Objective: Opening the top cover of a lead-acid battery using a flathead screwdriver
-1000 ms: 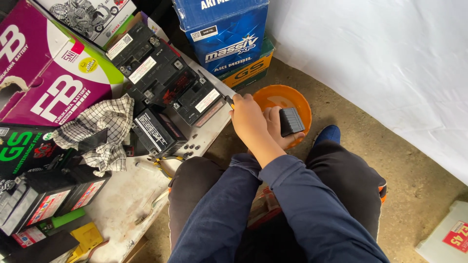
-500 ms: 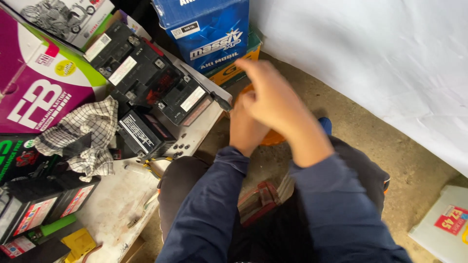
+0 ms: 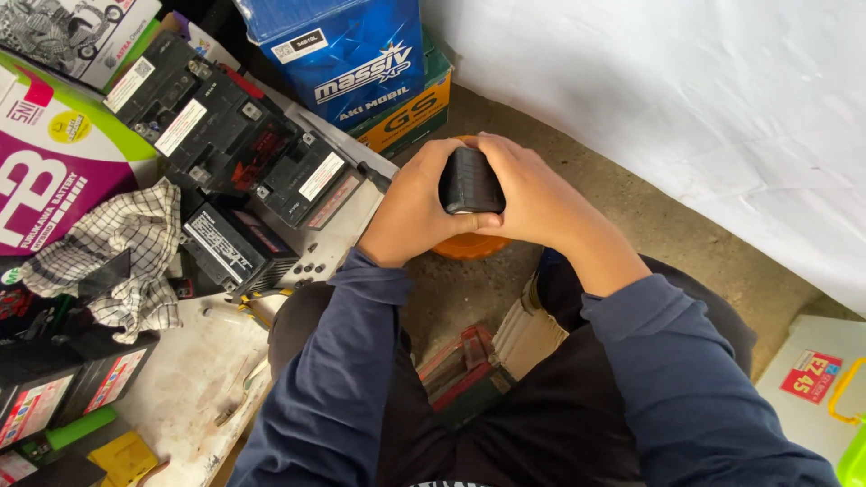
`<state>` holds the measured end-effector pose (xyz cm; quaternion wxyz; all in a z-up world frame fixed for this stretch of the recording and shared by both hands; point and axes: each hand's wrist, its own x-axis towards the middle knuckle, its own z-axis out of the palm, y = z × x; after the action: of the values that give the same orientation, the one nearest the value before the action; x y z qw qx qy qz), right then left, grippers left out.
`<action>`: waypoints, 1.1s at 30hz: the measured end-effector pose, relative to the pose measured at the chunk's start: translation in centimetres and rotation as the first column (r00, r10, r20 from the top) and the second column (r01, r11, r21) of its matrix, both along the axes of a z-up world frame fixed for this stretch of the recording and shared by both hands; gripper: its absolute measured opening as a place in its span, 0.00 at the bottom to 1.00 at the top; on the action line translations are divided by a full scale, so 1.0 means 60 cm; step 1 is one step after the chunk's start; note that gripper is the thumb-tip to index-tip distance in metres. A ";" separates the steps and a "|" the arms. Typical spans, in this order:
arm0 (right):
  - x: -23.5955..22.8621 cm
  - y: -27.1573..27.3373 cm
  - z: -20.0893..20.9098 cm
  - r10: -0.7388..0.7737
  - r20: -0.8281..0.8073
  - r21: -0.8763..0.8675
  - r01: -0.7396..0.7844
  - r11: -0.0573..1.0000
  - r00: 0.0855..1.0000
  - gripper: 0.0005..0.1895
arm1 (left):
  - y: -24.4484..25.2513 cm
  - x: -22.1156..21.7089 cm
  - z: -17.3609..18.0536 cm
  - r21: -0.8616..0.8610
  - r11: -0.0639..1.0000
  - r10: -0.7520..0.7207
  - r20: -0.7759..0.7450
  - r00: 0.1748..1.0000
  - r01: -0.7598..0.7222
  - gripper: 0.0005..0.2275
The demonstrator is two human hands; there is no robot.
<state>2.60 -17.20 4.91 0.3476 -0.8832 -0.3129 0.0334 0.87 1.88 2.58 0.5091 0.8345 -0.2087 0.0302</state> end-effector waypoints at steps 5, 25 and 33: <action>-0.022 -0.005 -0.002 -0.121 -0.111 0.017 0.123 0.992 0.986 0.40 | -0.002 -0.005 0.003 -0.040 0.999 -0.004 -0.036 0.999 0.003 0.38; -0.054 -0.013 0.007 -0.312 -0.062 0.143 0.318 0.937 0.948 0.48 | -0.033 0.000 -0.064 -0.791 0.506 -0.213 -0.500 0.839 -0.343 0.23; -0.049 -0.004 0.030 -0.278 -0.021 0.155 0.278 0.948 0.960 0.47 | -0.046 -0.005 -0.049 -0.784 0.537 -0.179 -0.468 0.866 -0.312 0.17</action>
<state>-0.36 -17.42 6.71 0.4172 -0.8884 -0.1873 -0.0409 0.56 -0.85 -0.35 0.8792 0.4716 0.0031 -0.0681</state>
